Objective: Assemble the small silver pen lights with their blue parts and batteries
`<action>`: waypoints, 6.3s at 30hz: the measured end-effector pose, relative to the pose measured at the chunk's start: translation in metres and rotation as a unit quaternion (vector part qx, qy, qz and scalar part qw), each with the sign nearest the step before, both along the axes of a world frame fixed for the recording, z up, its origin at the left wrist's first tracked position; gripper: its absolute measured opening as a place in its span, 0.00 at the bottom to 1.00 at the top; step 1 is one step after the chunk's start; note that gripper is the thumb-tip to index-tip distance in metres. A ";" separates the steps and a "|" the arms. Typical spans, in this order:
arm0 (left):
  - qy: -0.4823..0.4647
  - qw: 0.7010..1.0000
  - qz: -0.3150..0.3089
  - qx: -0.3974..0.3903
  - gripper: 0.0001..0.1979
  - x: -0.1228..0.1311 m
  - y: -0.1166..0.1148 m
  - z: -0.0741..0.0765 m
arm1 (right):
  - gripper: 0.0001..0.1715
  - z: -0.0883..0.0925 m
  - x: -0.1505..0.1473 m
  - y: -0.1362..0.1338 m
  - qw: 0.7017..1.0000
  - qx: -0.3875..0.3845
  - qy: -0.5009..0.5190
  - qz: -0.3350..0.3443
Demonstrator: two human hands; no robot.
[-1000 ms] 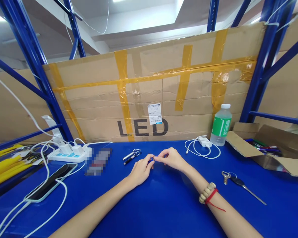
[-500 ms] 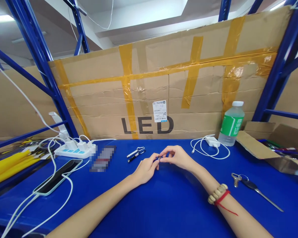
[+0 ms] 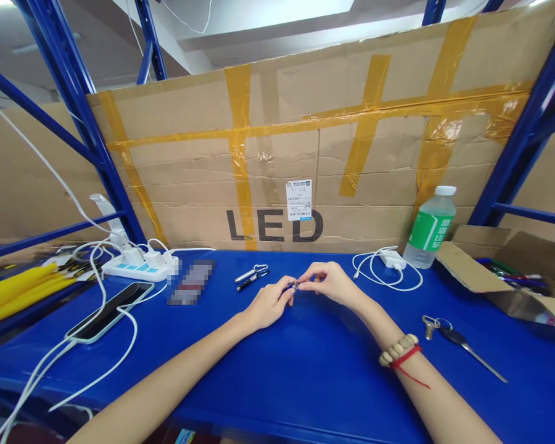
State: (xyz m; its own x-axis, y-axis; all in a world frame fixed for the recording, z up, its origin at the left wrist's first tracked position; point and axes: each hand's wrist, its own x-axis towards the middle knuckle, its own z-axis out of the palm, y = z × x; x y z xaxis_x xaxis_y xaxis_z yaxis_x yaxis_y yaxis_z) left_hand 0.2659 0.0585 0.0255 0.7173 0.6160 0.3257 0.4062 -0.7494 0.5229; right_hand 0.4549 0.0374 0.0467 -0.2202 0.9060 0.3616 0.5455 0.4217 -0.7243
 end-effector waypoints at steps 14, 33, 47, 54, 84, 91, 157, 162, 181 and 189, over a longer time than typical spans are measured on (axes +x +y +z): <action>0.023 1.000 0.012 0.004 0.14 -0.001 -0.002 0.000 | 0.17 -0.005 0.000 0.000 1.000 -0.015 0.027 -0.002; -0.068 0.998 0.003 -0.006 0.12 -0.001 0.001 -0.003 | 0.18 0.001 -0.005 -0.003 0.998 -0.015 0.057 -0.027; -0.142 0.989 -0.023 -0.038 0.07 0.001 0.012 -0.010 | 0.20 -0.006 -0.022 0.000 0.989 -0.014 0.142 -0.051; -0.124 0.991 -0.032 -0.045 0.04 0.000 0.008 -0.011 | 0.18 -0.009 -0.021 -0.001 0.991 -0.027 0.120 -0.052; -0.095 0.992 0.030 0.083 0.11 0.002 0.009 -0.009 | 0.26 -0.002 -0.026 -0.007 0.955 -0.221 0.169 -0.099; -0.115 0.991 0.011 0.061 0.11 0.002 0.005 -0.005 | 0.25 -0.002 -0.026 -0.007 0.950 -0.229 0.200 -0.073; 0.123 0.978 0.054 0.159 0.13 -0.015 0.008 0.003 | 0.24 -0.021 -0.027 -0.004 0.990 -0.142 -0.023 -0.005; 0.139 0.977 0.050 0.151 0.13 -0.013 0.008 0.004 | 0.22 -0.023 -0.027 -0.001 0.991 -0.112 -0.073 0.014; 0.138 0.980 0.041 0.135 0.11 -0.010 0.004 0.006 | 0.11 -0.019 -0.017 -0.003 0.978 -0.020 -0.204 -0.036; 0.123 0.982 0.038 0.141 0.12 -0.010 0.007 0.002 | 0.10 -0.017 -0.017 -0.006 0.965 0.043 -0.259 -0.020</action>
